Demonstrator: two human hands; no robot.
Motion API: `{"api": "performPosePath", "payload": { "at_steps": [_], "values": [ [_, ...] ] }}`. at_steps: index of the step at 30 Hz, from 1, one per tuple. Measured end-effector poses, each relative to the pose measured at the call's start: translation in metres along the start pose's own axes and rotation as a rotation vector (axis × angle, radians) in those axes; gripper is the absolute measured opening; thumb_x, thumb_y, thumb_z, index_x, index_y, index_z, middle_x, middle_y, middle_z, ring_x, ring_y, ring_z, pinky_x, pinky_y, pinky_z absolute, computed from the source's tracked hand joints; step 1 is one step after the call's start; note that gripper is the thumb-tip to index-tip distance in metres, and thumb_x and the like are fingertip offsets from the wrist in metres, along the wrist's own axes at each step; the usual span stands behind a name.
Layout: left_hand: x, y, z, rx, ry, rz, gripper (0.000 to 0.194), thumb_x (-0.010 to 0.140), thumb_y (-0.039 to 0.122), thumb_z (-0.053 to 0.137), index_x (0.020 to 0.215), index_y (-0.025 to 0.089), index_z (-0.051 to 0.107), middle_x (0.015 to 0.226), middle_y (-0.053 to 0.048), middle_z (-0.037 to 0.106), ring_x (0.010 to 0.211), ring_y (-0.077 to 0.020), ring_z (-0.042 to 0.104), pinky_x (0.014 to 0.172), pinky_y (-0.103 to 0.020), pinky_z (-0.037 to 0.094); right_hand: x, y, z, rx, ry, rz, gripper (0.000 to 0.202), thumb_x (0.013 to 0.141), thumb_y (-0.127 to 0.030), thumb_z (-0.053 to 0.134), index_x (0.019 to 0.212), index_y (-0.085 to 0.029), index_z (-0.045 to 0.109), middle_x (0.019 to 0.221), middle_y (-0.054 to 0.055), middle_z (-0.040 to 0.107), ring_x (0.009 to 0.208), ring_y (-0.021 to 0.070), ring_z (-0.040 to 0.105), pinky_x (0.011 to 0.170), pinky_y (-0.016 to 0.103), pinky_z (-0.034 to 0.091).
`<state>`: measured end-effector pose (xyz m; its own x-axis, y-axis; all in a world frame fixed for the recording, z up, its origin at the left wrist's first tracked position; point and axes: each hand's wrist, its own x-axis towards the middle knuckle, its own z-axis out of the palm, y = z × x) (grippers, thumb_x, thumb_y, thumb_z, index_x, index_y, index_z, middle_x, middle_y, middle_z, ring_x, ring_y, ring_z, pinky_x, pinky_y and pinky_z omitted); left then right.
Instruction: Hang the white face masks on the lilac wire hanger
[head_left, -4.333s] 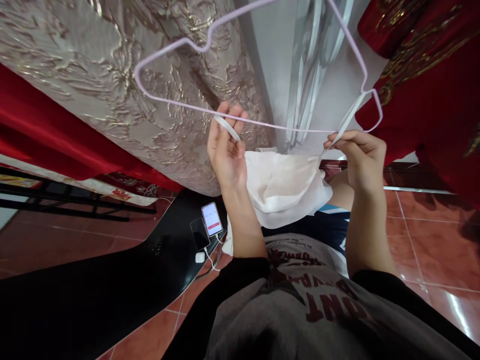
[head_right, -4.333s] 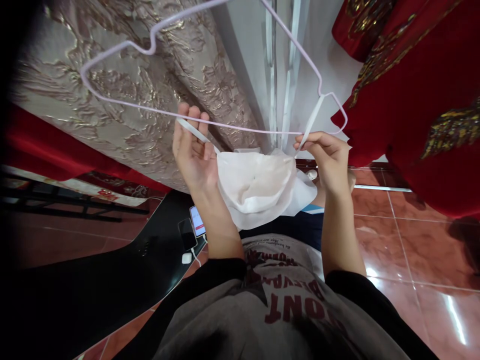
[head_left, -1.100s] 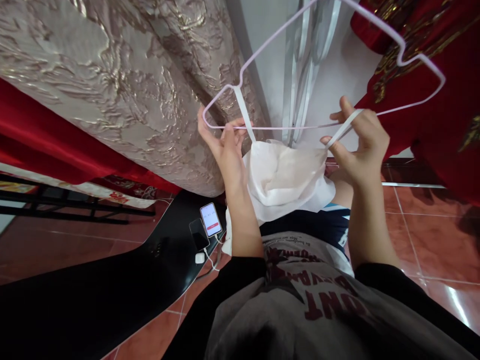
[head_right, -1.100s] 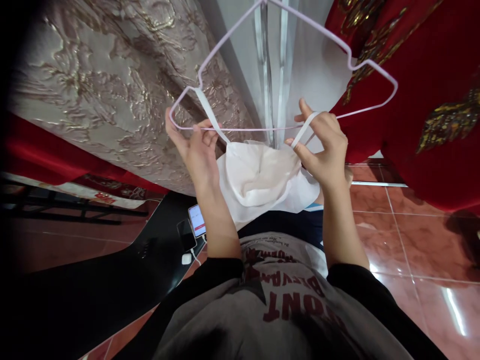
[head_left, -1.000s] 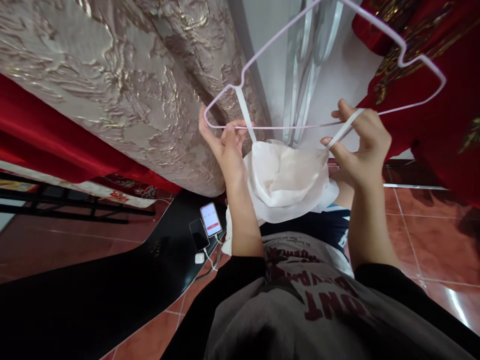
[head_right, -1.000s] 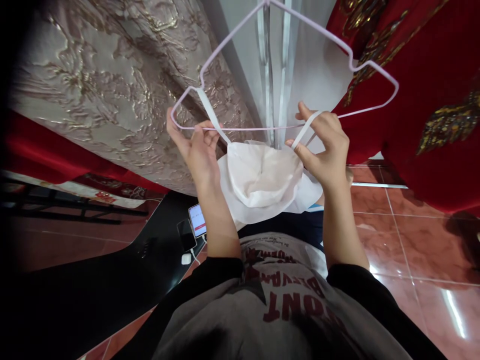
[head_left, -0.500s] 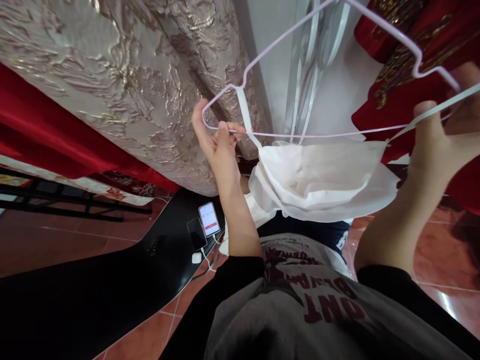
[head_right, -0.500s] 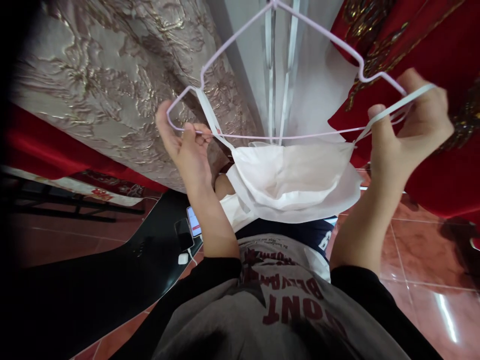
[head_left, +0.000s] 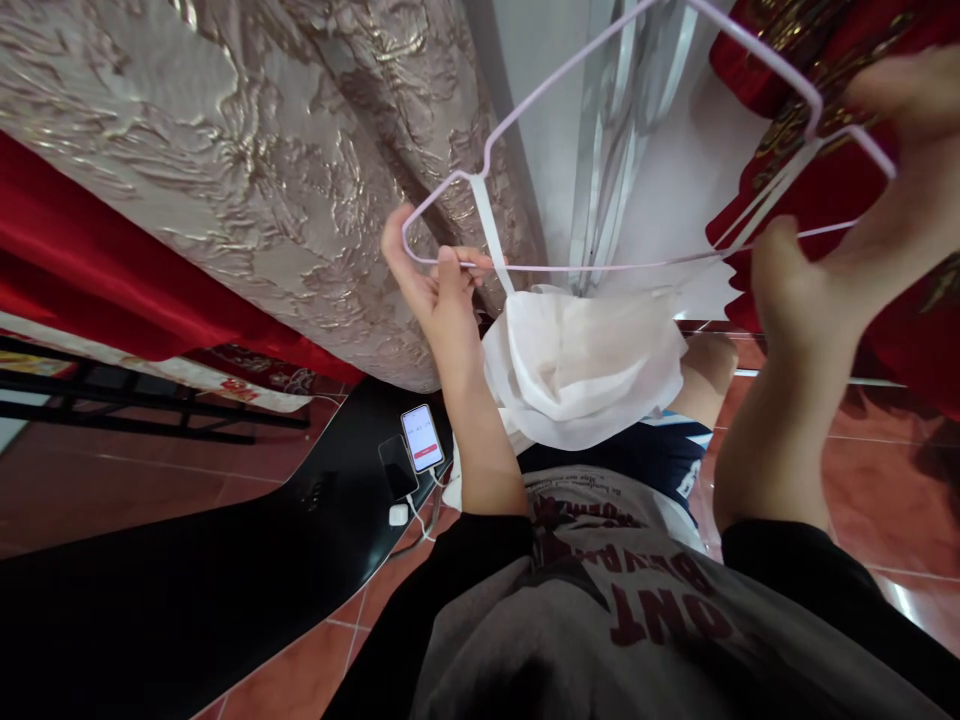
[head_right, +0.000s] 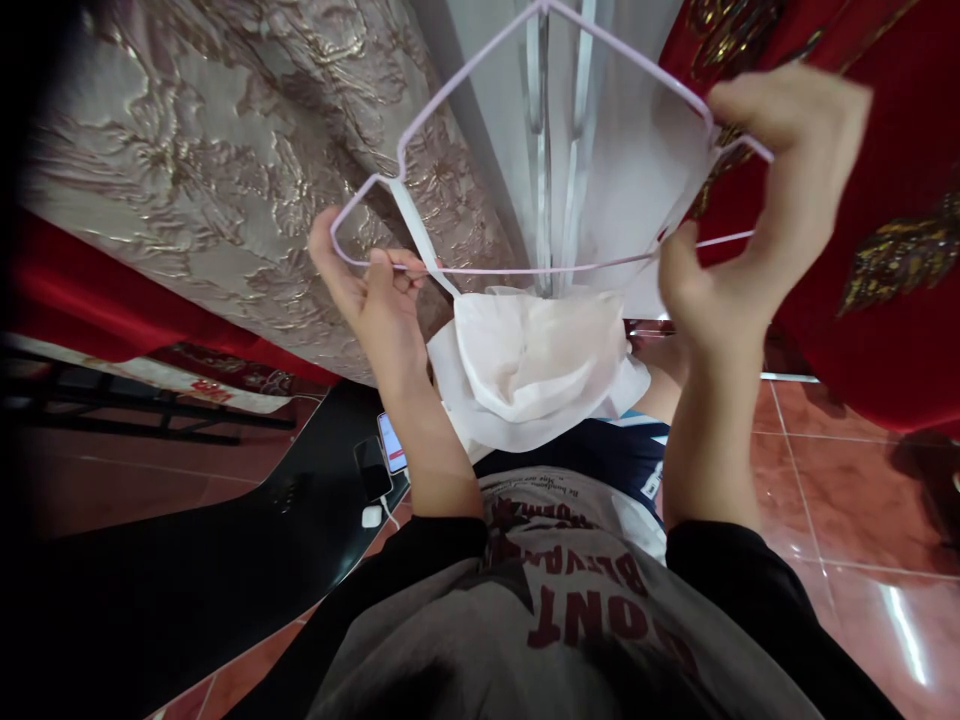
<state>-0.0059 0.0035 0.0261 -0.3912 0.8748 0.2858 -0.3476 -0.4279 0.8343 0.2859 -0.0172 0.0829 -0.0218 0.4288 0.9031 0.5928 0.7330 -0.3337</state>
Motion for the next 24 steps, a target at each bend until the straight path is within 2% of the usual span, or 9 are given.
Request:
{"api": "performPosePath", "payload": {
  "at_steps": [3, 4, 6, 8, 11, 14, 19, 21, 24],
  "values": [
    [-0.006, -0.007, 0.004, 0.02, 0.038, 0.011, 0.046, 0.122, 0.031, 0.058, 0.164, 0.044, 0.044, 0.082, 0.003, 0.072, 0.097, -0.0217, 0.076, 0.092, -0.036, 0.056, -0.023, -0.004, 0.026, 0.019, -0.207, -0.091, 0.038, 0.102, -0.038, 0.07, 0.138, -0.031, 0.08, 0.124, 0.009, 0.083, 0.115, 0.0325, 0.076, 0.108, 0.054, 0.058],
    [-0.008, -0.011, 0.005, 0.032, 0.064, 0.015, 0.048, 0.121, 0.036, 0.061, 0.165, 0.045, 0.043, 0.089, 0.002, 0.075, 0.102, -0.022, 0.078, 0.095, -0.036, 0.058, -0.032, -0.004, 0.036, 0.016, -0.344, -0.016, 0.037, 0.102, -0.038, 0.07, 0.137, -0.033, 0.08, 0.122, 0.007, 0.084, 0.111, 0.0309, 0.077, 0.106, 0.054, 0.059],
    [-0.013, -0.02, 0.007, 0.046, 0.11, -0.002, 0.05, 0.118, 0.046, 0.065, 0.164, 0.045, 0.045, 0.106, 0.0, 0.08, 0.113, -0.0232, 0.08, 0.102, -0.038, 0.06, -0.047, -0.004, 0.054, -0.043, -0.456, 0.099, 0.036, 0.103, -0.04, 0.069, 0.136, -0.033, 0.079, 0.118, 0.005, 0.085, 0.107, 0.0304, 0.076, 0.109, 0.058, 0.056],
    [-0.017, -0.028, 0.006, 0.057, 0.093, -0.049, 0.038, 0.115, 0.049, 0.07, 0.149, 0.036, 0.058, 0.115, -0.003, 0.082, 0.117, -0.0243, 0.081, 0.107, -0.039, 0.061, -0.06, -0.004, 0.067, -0.098, -0.41, 0.157, 0.037, 0.103, -0.04, 0.067, 0.137, -0.032, 0.079, 0.12, 0.005, 0.084, 0.11, 0.0306, 0.073, 0.117, 0.062, 0.05],
    [-0.023, -0.027, 0.0, 0.128, -0.094, -0.099, 0.019, 0.109, 0.043, 0.078, 0.11, 0.025, 0.072, 0.112, -0.007, 0.083, 0.117, -0.0258, 0.081, 0.109, -0.038, 0.061, -0.069, -0.006, 0.075, -0.09, -0.343, 0.201, 0.034, 0.105, -0.038, 0.064, 0.136, -0.034, 0.079, 0.127, 0.005, 0.084, 0.115, 0.0297, 0.071, 0.123, 0.063, 0.045],
    [-0.029, -0.005, -0.009, 0.221, -0.265, -0.094, 0.025, 0.108, 0.044, 0.078, 0.094, 0.023, 0.078, 0.107, -0.008, 0.082, 0.111, -0.0265, 0.08, 0.106, -0.039, 0.062, -0.068, -0.01, 0.073, -0.056, -0.327, 0.219, 0.029, 0.107, -0.036, 0.063, 0.128, -0.035, 0.082, 0.123, 0.004, 0.085, 0.113, 0.0294, 0.072, 0.123, 0.063, 0.044],
    [-0.034, 0.052, -0.017, 0.358, -0.379, -0.097, 0.039, 0.106, 0.06, 0.079, 0.093, 0.024, 0.086, 0.098, -0.01, 0.08, 0.095, -0.0277, 0.076, 0.093, -0.041, 0.062, -0.058, -0.01, 0.062, -0.037, -0.334, 0.234, 0.024, 0.108, -0.039, 0.065, 0.121, -0.035, 0.084, 0.111, 0.002, 0.086, 0.105, 0.0265, 0.073, 0.117, 0.058, 0.047],
    [-0.029, 0.069, -0.014, 0.282, -0.391, -0.074, 0.034, 0.107, 0.06, 0.076, 0.099, 0.029, 0.089, 0.103, -0.01, 0.082, 0.099, -0.0296, 0.076, 0.086, -0.04, 0.063, -0.055, -0.01, 0.057, -0.031, -0.347, 0.23, 0.024, 0.108, -0.042, 0.065, 0.12, -0.036, 0.085, 0.108, 0.001, 0.086, 0.101, 0.0254, 0.073, 0.115, 0.056, 0.048],
    [-0.013, 0.082, -0.008, 0.105, -0.337, -0.004, 0.029, 0.107, 0.058, 0.071, 0.11, 0.036, 0.089, 0.126, -0.005, 0.084, 0.127, -0.0319, 0.075, 0.085, -0.04, 0.067, -0.053, -0.01, 0.051, -0.009, -0.351, 0.217, 0.024, 0.108, -0.045, 0.066, 0.12, -0.036, 0.084, 0.111, 0.0, 0.086, 0.102, 0.0253, 0.074, 0.116, 0.057, 0.047]
  ]
}}
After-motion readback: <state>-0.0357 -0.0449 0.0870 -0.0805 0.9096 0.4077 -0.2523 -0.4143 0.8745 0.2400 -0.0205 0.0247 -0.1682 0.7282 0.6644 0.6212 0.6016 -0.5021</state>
